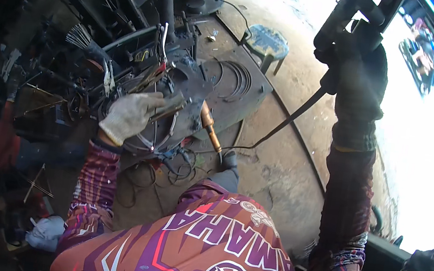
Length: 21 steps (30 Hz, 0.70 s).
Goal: The person welds metal rods attached to a fixture, hammers the metal assembly with a hammer, removes the locking pliers, and turns a bolt using a wrench.
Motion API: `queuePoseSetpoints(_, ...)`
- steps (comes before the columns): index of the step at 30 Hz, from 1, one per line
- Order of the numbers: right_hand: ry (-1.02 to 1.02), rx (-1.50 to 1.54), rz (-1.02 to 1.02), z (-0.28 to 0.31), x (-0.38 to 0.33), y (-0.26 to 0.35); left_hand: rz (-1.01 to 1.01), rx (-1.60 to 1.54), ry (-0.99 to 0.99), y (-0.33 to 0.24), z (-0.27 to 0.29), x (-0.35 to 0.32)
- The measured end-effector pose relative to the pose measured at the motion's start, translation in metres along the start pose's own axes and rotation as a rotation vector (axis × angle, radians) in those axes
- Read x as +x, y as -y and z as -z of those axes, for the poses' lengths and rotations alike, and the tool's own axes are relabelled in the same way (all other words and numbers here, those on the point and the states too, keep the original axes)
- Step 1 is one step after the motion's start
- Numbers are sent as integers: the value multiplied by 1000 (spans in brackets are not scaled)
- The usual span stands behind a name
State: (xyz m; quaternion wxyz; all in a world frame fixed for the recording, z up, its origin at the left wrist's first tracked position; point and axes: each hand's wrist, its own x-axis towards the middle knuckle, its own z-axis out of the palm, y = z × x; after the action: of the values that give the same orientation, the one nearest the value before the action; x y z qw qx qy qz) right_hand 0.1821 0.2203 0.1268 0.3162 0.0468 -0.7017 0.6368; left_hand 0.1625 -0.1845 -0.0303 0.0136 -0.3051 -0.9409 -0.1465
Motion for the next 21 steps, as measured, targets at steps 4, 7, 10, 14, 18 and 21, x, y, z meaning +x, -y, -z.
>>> queuePoseSetpoints(4,21,-283,50,-21,38,-36,-16,-101,-174,2,-9,-15)
queuePoseSetpoints(7,158,90,132,-60,78,-60,156,-235,-110,-13,10,-8)
queuePoseSetpoints(10,251,293,90,-125,137,-77,175,-246,-165,-8,12,4)
queuePoseSetpoints(14,432,614,132,-196,192,-118,305,-264,-119,-13,12,27)
queuePoseSetpoints(18,410,99,102,-267,227,-123,374,-242,-153,-12,4,24)
queuePoseSetpoints(21,389,-77,49,-296,234,-127,337,-216,-318,-19,-7,23)
